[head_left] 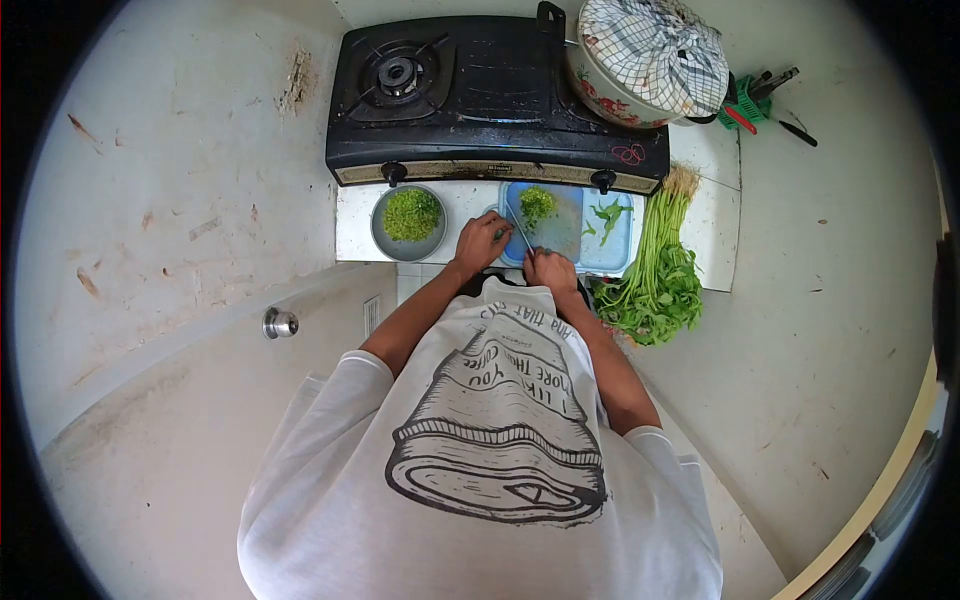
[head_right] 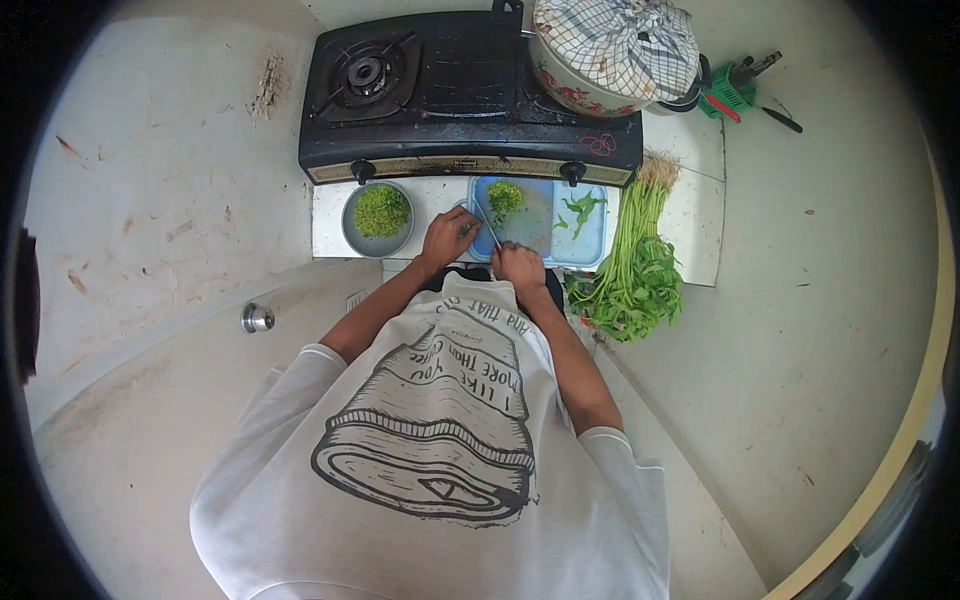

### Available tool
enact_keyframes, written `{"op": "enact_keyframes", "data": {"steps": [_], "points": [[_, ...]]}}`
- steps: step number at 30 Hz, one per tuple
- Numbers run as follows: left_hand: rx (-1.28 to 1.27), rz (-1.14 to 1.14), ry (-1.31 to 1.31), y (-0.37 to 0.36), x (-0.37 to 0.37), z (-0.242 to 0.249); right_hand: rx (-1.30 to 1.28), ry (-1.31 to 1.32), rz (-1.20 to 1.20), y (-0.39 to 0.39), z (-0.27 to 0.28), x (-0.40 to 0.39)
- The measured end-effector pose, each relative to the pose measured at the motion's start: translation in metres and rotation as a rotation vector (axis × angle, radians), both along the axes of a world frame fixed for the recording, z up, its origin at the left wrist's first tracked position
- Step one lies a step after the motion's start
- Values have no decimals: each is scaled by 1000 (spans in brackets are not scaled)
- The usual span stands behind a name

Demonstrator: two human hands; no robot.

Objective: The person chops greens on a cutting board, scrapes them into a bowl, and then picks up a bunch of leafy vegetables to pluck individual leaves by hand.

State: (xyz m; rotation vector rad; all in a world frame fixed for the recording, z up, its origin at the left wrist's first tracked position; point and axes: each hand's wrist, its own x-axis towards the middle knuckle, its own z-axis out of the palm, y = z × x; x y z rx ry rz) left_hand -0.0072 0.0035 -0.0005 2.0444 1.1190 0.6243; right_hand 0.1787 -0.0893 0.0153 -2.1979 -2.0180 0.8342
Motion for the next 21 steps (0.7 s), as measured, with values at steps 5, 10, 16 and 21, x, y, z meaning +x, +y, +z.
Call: {"op": "enact_keyframes", "data": {"steps": [5,10,16,21], "points": [[-79,57,4,2,4,11,-1,20,-13,-1,4,4],[-79,46,20,3,4,11,21,40,24,-5,9,1],[-42,34,12,2,4,10,-19,30,37,-3,2,0],[-27,29,4,0,3,6,-21,25,25,5,0,-2]]}}
